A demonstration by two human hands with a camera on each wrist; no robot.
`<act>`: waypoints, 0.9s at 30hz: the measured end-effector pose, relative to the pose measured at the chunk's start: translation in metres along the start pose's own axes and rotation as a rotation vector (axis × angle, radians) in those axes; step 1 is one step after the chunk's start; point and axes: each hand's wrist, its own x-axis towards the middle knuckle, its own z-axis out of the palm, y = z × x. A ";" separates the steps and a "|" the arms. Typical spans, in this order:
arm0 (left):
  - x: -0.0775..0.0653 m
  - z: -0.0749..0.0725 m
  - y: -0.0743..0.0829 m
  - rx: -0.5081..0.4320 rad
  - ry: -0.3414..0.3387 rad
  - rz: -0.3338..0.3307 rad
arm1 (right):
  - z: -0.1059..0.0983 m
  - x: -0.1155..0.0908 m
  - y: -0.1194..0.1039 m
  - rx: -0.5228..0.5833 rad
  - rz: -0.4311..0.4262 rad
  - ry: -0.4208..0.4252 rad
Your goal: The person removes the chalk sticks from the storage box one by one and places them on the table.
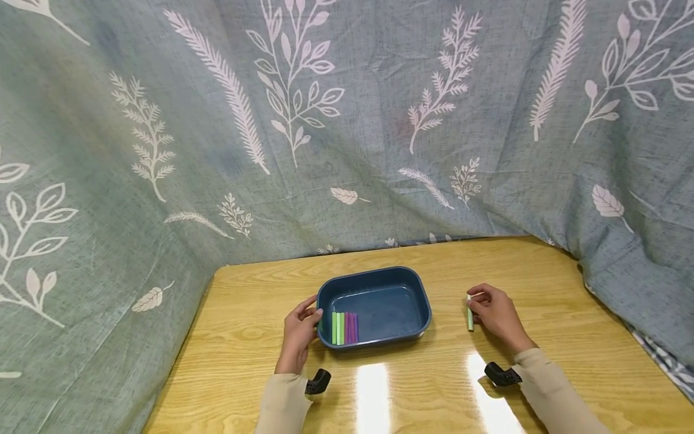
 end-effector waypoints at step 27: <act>0.005 0.000 -0.003 -0.008 0.023 -0.010 | 0.002 -0.002 -0.007 -0.225 -0.051 0.072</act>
